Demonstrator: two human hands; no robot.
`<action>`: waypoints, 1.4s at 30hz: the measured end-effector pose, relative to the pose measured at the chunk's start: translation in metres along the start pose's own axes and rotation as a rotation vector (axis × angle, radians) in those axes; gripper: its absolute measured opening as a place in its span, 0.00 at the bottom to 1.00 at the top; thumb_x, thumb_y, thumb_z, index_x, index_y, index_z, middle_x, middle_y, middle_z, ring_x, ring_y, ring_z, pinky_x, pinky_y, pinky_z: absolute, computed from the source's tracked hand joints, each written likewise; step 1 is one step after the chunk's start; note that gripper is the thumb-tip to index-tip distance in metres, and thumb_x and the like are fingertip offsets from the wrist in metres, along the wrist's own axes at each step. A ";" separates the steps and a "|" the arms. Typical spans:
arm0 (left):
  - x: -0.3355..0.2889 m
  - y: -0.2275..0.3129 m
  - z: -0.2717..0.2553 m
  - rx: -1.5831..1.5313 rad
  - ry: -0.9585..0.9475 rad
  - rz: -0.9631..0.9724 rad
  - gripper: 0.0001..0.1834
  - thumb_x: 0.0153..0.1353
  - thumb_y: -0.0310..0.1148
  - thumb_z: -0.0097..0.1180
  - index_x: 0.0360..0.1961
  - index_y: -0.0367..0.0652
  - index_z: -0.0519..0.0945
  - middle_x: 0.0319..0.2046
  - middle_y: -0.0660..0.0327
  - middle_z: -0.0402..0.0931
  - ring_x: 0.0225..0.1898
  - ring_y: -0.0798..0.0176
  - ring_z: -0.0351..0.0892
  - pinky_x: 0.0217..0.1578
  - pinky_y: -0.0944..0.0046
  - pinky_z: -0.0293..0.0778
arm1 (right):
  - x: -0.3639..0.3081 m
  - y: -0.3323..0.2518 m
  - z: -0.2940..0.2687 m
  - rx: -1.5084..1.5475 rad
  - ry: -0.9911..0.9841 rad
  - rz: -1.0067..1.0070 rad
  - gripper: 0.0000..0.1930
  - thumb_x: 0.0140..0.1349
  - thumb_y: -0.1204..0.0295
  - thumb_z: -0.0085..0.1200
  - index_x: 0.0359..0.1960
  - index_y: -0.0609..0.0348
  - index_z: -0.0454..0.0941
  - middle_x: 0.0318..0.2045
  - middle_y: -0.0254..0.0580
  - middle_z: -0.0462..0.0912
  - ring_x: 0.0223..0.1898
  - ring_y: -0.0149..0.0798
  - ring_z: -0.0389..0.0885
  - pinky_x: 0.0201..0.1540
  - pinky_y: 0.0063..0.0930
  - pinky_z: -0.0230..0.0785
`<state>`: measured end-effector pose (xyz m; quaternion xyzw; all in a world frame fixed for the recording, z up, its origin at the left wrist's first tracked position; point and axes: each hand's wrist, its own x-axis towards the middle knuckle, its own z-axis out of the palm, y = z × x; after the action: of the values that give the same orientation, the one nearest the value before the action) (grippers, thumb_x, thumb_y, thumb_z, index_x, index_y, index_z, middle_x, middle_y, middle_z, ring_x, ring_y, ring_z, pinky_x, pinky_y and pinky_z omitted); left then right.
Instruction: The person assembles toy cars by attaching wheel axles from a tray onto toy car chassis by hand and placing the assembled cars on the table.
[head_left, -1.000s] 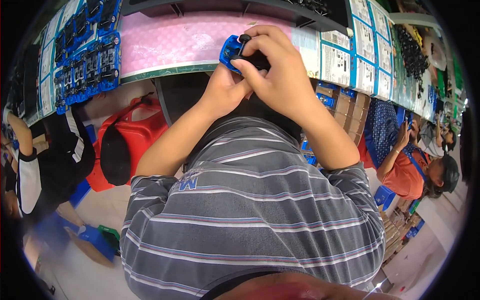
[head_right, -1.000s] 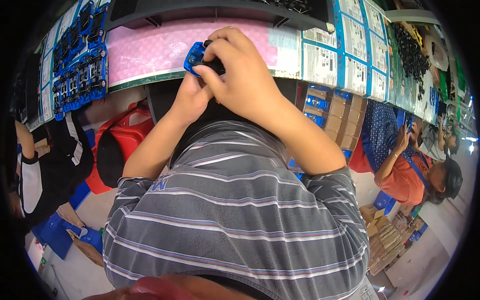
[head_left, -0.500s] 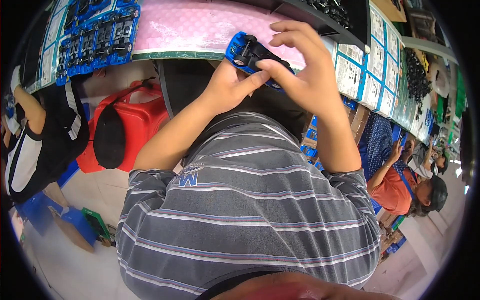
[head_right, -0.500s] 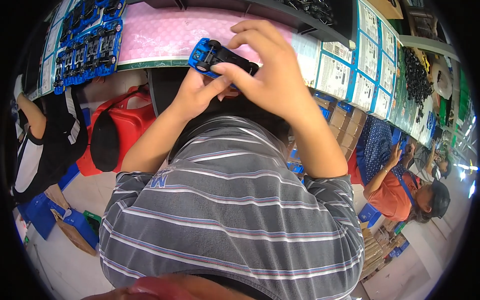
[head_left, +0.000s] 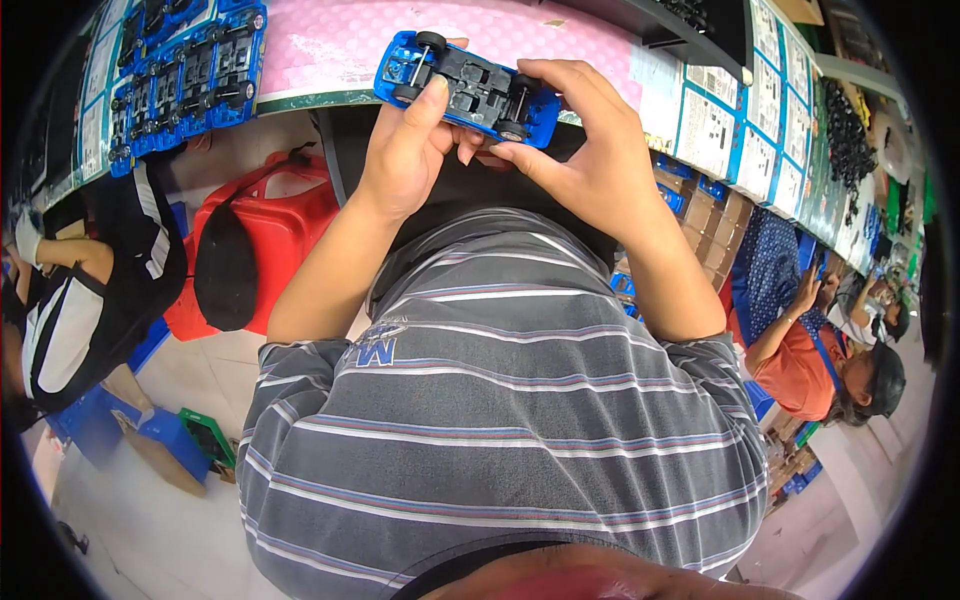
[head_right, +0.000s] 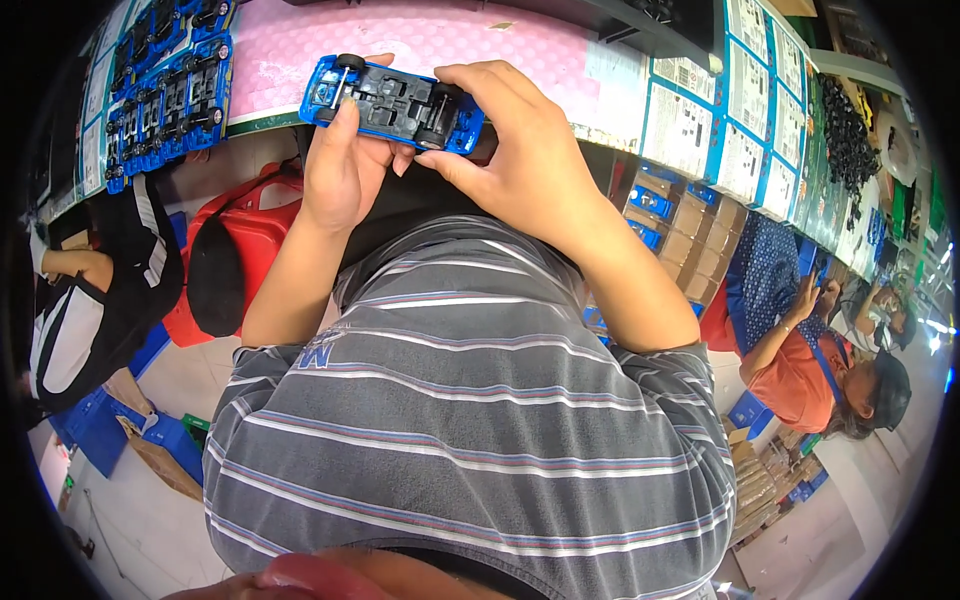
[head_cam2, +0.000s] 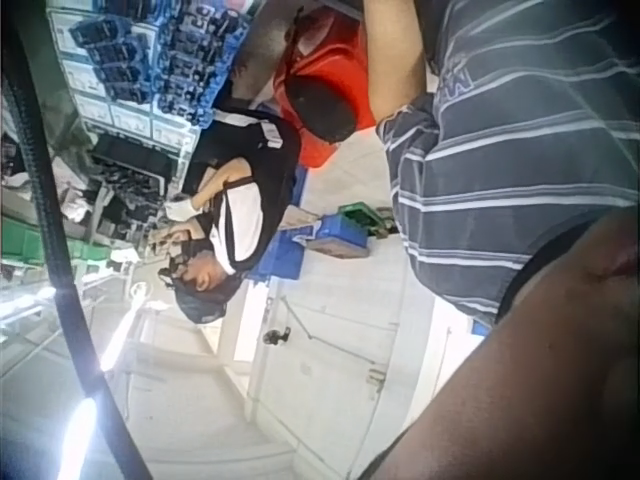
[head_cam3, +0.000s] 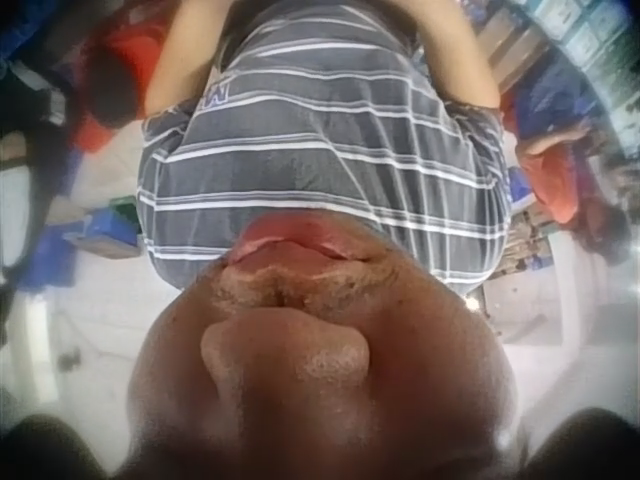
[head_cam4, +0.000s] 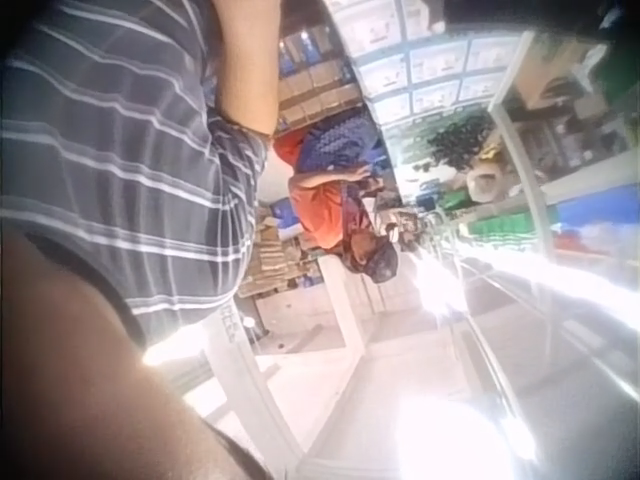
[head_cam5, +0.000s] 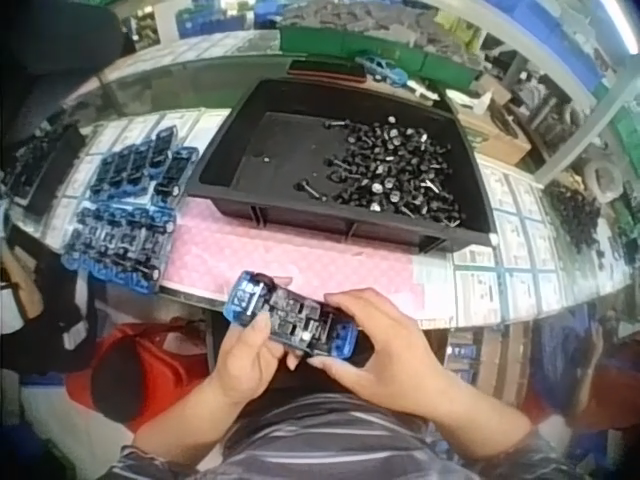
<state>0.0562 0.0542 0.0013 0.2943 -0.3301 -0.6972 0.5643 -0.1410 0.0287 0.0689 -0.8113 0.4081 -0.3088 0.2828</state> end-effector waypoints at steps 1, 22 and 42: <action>0.000 0.000 0.001 0.025 0.009 -0.007 0.35 0.72 0.51 0.47 0.69 0.35 0.60 0.45 0.55 0.78 0.34 0.64 0.77 0.29 0.66 0.72 | -0.001 0.000 0.000 0.007 0.011 -0.015 0.32 0.43 0.72 0.75 0.53 0.64 0.76 0.47 0.53 0.81 0.49 0.56 0.81 0.53 0.40 0.75; -0.008 0.003 0.029 0.144 -0.004 -0.012 0.35 0.63 0.33 0.55 0.69 0.34 0.59 0.44 0.50 0.78 0.34 0.62 0.79 0.27 0.66 0.73 | -0.027 0.024 0.000 0.811 -0.062 0.506 0.15 0.62 0.79 0.56 0.50 0.69 0.78 0.34 0.39 0.84 0.36 0.28 0.83 0.40 0.23 0.76; -0.012 -0.002 0.033 0.128 0.095 -0.112 0.20 0.66 0.31 0.56 0.57 0.35 0.73 0.40 0.56 0.80 0.31 0.65 0.79 0.26 0.67 0.72 | -0.036 0.026 -0.008 0.887 -0.119 0.402 0.21 0.65 0.71 0.63 0.56 0.66 0.75 0.40 0.38 0.83 0.37 0.25 0.79 0.40 0.22 0.74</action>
<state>0.0321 0.0704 0.0204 0.3805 -0.3299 -0.6903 0.5194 -0.1762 0.0438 0.0456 -0.5341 0.3691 -0.3453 0.6777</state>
